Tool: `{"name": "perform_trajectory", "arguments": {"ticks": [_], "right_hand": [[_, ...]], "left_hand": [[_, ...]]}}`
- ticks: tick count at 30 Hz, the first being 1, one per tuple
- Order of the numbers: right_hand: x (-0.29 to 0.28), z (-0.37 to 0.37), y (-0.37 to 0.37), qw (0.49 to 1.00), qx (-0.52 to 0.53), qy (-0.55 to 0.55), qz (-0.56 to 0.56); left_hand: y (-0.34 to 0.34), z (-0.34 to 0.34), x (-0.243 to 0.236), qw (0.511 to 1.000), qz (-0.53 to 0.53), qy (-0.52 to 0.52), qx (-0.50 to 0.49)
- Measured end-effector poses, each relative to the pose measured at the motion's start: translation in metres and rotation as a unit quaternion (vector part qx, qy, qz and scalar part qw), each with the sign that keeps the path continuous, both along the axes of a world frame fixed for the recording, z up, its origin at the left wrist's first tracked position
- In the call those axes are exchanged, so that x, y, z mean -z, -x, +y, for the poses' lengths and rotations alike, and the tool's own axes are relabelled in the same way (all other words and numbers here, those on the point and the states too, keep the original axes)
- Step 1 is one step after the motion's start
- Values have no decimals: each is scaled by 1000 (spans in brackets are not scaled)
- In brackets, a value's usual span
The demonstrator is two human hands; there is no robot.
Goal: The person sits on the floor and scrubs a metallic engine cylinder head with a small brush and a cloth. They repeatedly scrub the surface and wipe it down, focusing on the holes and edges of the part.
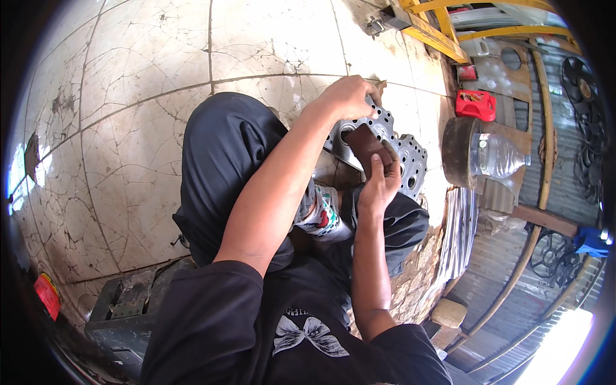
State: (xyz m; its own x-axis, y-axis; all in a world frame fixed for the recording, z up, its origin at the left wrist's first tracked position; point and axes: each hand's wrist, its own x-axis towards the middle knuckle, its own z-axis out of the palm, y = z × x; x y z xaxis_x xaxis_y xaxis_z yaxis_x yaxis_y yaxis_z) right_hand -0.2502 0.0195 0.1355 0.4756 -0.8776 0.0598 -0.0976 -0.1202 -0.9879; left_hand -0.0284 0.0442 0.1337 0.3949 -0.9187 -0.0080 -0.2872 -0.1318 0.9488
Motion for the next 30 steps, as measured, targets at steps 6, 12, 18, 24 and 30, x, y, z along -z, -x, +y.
{"name": "perform_trajectory", "arguments": {"ticks": [6, 12, 18, 24, 30], "right_hand": [[-19, 9, 2, 973, 49, -117, -191], [-30, 16, 2, 971, 5, -117, -209], [-29, 13, 8, 986, 22, -63, -151], [-38, 13, 9, 988, 42, -56, -136], [-42, 8, 10, 997, 55, 41, 24]], "left_hand": [[5, 8, -4, 988, 88, 40, 122], [12, 11, -14, 966, 157, 56, 197], [30, 12, -23, 960, 142, 109, 215], [29, 16, -30, 960, 161, 79, 216], [30, 17, -30, 960, 163, 64, 217]]}}
